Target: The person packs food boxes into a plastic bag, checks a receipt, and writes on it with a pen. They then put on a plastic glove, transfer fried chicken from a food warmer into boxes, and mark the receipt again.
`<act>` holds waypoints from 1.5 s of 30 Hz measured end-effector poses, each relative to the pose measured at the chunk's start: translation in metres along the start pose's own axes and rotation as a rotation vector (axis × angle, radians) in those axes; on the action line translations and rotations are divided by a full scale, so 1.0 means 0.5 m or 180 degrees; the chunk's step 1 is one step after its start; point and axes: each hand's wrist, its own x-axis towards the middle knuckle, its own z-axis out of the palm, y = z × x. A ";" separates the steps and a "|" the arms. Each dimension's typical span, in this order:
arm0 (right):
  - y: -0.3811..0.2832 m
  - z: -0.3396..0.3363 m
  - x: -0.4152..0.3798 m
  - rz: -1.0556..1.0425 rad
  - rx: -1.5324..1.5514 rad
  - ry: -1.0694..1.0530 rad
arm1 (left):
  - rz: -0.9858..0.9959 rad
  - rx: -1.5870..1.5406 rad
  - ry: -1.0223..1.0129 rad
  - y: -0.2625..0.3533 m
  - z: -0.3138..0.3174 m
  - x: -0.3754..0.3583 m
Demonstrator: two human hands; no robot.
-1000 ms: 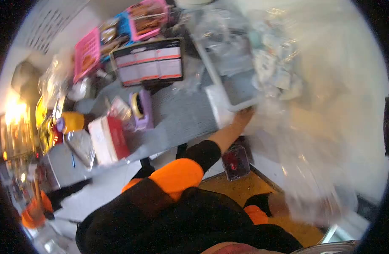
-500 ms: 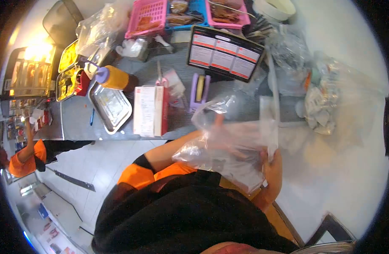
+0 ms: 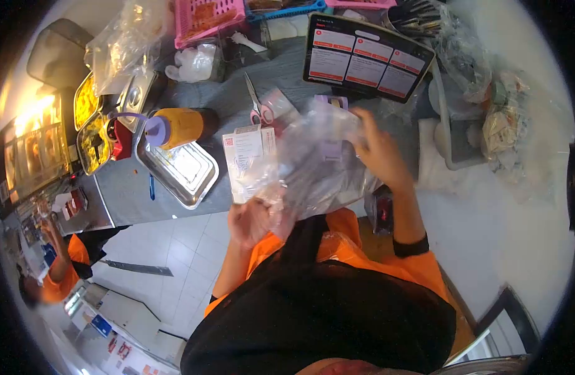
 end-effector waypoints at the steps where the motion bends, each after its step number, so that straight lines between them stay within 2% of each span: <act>1: -0.023 0.004 0.023 0.0058 0.0006 -0.0010 | 0.0005 0.0862 0.0412 0.022 -0.031 -0.017; 2: -0.043 0.008 0.049 0.0197 -0.0652 -0.0139 | 0.0002 0.1740 0.0809 0.037 -0.048 -0.026; 3: -0.050 0.013 0.069 0.0327 -0.1306 -0.0280 | -0.0048 0.1740 0.0828 0.043 -0.034 -0.023; 6: -0.028 0.033 0.118 0.0321 -0.1599 -0.0205 | -0.0263 0.1650 0.1027 0.058 0.013 -0.012; 9: -0.008 0.046 0.138 0.0410 -0.1528 -0.0162 | -0.0218 0.1710 0.0897 0.065 0.020 -0.010; 11: -0.005 0.049 0.143 0.0450 -0.1544 -0.0124 | -0.0155 0.1842 0.1315 0.065 0.022 -0.011; 15: -0.022 0.037 0.134 0.0619 -0.1410 -0.0062 | -0.0317 0.1918 0.1486 0.076 0.038 -0.018; 18: -0.046 0.013 0.097 0.0424 -0.0986 0.0199 | 0.0341 0.2402 0.1269 0.095 0.006 -0.020; 19: -0.049 0.007 0.082 0.0439 -0.0982 0.0205 | 0.0327 0.2409 0.1266 0.095 0.002 -0.018; 21: -0.045 -0.008 0.057 0.0736 -0.0852 0.0295 | 0.0339 0.2276 0.1779 0.090 0.040 0.001; 22: -0.026 -0.009 0.049 0.0750 -0.0859 0.0307 | 0.0326 0.2280 0.1765 0.093 0.046 0.004; 24: 0.001 -0.006 0.037 0.0156 -0.1530 0.1682 | -0.0396 0.2618 0.1718 0.097 0.057 0.008; 25: 0.002 -0.006 0.027 0.0163 -0.1537 0.1685 | -0.0404 0.2619 0.1711 0.088 0.070 0.017; 27: -0.066 -0.019 0.006 -0.0234 -0.1226 0.1932 | 0.0361 0.2753 0.1674 0.050 0.101 0.051; 29: -0.137 -0.007 -0.031 0.0321 0.1348 -0.0144 | 0.0339 0.3024 0.1815 0.023 0.099 0.073; 31: -0.177 0.037 -0.046 -0.0112 0.1071 -0.1051 | 0.0196 0.2654 0.1893 -0.002 0.116 0.089; 32: -0.165 0.052 -0.051 -0.0107 0.1077 -0.1051 | 0.0468 0.1714 0.1660 -0.027 0.130 0.093; 33: -0.148 0.069 -0.052 -0.0436 0.1197 -0.0860 | 0.0465 0.1716 0.1667 -0.012 0.127 0.096; 34: -0.134 0.075 -0.047 -0.0777 0.1308 -0.0665 | 0.0389 0.3178 0.1456 0.024 0.119 0.103; 35: -0.123 0.038 -0.042 -0.0367 0.1315 -0.0286 | 0.0289 0.4630 0.1188 0.063 0.110 0.099; 36: -0.112 -0.018 -0.039 0.0054 0.1323 0.0081 | 0.0564 0.5437 0.1712 0.109 0.076 0.073; 37: -0.104 -0.055 -0.035 0.0271 0.1557 0.0806 | 0.0857 0.6231 0.2251 0.142 0.047 0.051; 38: -0.091 -0.099 -0.033 0.0340 0.0555 0.0778 | 0.1312 0.5560 0.2726 0.149 0.080 0.046; 39: -0.084 -0.107 -0.021 0.0367 0.0060 0.0756 | 0.1741 0.4844 0.3148 0.154 0.113 0.042; 40: -0.078 -0.115 -0.010 0.0394 -0.0435 0.0736 | 0.1747 0.4852 0.3162 0.152 0.115 0.037; 42: -0.081 -0.082 0.036 -0.0804 -0.0846 0.1172 | 0.2081 0.4876 0.3026 0.140 0.118 0.028; 43: -0.071 -0.062 0.055 -0.0798 -0.0831 0.1175 | 0.2079 0.4891 0.3032 0.137 0.113 0.023; 45: -0.037 -0.010 0.087 -0.0819 -0.1712 0.0852 | 0.0915 0.4995 0.3011 0.130 0.098 0.014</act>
